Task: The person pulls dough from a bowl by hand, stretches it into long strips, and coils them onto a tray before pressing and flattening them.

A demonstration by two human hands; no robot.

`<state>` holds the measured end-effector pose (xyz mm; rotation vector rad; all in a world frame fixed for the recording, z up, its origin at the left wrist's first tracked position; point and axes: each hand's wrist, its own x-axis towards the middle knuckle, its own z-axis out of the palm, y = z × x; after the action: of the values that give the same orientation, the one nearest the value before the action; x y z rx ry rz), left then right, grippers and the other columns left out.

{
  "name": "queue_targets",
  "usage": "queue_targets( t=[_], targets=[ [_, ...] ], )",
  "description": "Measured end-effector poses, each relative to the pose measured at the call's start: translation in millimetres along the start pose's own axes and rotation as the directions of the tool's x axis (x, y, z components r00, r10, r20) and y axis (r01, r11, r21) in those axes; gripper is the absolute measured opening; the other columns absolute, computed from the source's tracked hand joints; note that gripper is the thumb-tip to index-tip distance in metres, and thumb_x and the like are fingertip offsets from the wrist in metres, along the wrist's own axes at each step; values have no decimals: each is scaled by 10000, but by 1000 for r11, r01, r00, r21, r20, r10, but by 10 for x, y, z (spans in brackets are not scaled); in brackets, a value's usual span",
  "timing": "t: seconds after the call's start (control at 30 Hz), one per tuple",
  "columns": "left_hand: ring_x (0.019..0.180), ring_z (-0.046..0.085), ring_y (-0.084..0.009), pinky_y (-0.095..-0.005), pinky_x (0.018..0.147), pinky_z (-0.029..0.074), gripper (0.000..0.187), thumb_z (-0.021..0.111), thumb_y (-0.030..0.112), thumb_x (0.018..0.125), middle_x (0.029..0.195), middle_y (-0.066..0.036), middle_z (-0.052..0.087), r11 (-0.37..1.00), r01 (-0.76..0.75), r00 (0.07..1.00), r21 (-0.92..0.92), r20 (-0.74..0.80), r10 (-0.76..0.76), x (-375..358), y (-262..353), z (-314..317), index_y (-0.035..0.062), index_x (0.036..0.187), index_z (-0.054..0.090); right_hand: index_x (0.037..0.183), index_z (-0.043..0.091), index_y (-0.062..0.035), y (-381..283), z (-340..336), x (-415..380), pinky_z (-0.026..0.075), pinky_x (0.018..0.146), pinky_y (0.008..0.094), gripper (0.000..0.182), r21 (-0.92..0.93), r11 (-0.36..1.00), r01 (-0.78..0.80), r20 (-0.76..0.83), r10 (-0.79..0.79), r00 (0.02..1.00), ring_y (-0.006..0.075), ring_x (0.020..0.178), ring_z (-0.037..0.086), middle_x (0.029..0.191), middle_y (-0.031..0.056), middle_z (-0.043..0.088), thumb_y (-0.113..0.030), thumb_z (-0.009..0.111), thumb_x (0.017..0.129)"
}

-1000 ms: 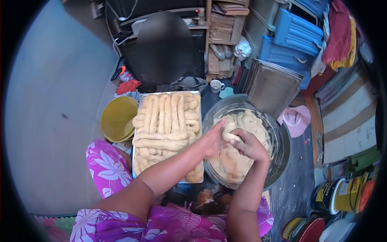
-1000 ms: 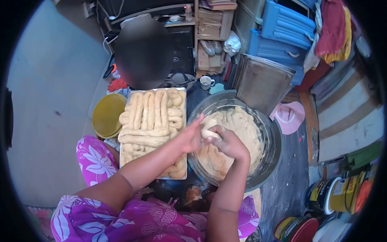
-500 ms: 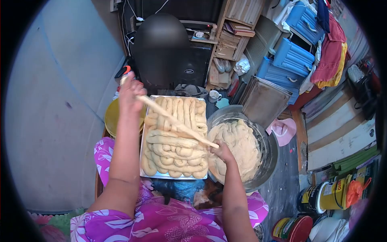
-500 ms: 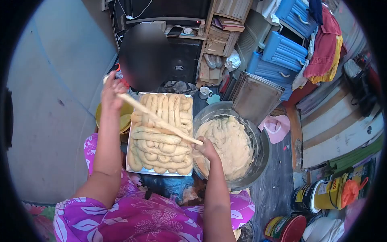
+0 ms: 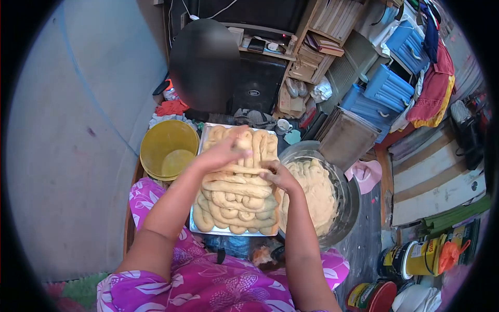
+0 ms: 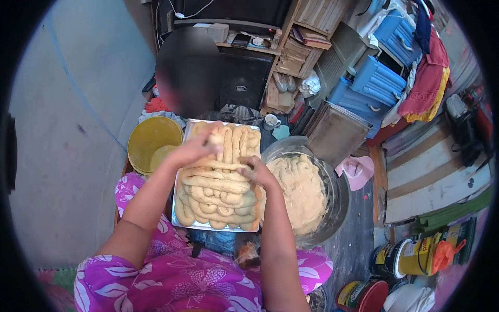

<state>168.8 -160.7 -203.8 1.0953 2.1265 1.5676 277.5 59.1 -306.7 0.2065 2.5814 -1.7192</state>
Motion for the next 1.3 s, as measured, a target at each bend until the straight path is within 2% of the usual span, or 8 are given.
queue_targets(
  t=[0.2,0.4,0.53,0.6,0.73,0.93,1.1,1.3],
  targets=[
    [1274,340,-357,-394,1053,277,767,691,456,711,1356,-227,373,896,63,933,440,292,-209,-146,-391,34,-10,1269,447,1350,396,-122,-295,8,-117,403,933,324,663,158,987,36,-172,-8,985,212,1136,453,1258,141,443,-158,694,759],
    [1190,437,-325,-381,998,342,485,665,279,783,1302,-203,440,933,3,998,359,52,-23,-712,-813,4,42,1188,544,1203,538,-82,-323,318,64,396,914,382,539,-581,802,140,-73,-222,972,303,1125,477,1209,164,506,-256,709,722],
    [1131,488,-316,-359,940,391,346,634,219,804,1209,-190,513,942,327,945,73,-1,-328,-599,-731,-163,48,1103,599,1077,605,-75,-465,291,112,401,880,369,403,-511,859,34,-45,-66,997,284,1090,496,1137,124,565,-267,697,735],
    [1084,514,-315,-363,916,407,318,622,203,804,1131,-177,546,933,305,952,189,-27,-306,-512,-835,-179,46,1081,610,990,640,-84,-374,298,111,401,881,368,320,-25,994,-106,-218,98,971,278,1036,513,1054,114,594,-280,692,743],
    [993,548,-316,-382,867,431,280,588,176,802,983,-145,588,891,107,991,441,-116,-62,-519,-876,-94,36,1042,628,988,649,-92,-223,369,58,414,869,361,250,-490,872,7,-324,-189,927,298,959,521,946,135,567,-261,629,804],
    [1027,515,-326,-408,906,398,295,583,193,809,1051,-140,569,776,175,982,606,-163,-93,-467,-668,32,22,1046,621,1176,572,-127,-229,494,-92,334,955,458,368,-559,825,-84,-343,-138,929,318,1095,453,1150,147,509,-308,547,856],
    [1382,131,-287,-457,1107,80,647,387,463,907,1476,-154,199,552,5,916,834,218,-338,-318,-463,472,43,1391,292,1353,368,-79,-135,469,-198,193,1078,461,563,-358,932,59,-168,-126,978,309,1341,242,1430,188,289,-384,483,895],
    [1380,122,-309,-459,1108,54,663,420,444,905,1477,-153,195,680,-87,956,728,252,-148,-99,-243,964,50,1409,247,1347,372,-41,635,243,-410,281,1049,368,602,152,984,94,-520,-1,854,340,1271,362,1362,231,378,-378,518,870]
  ],
)
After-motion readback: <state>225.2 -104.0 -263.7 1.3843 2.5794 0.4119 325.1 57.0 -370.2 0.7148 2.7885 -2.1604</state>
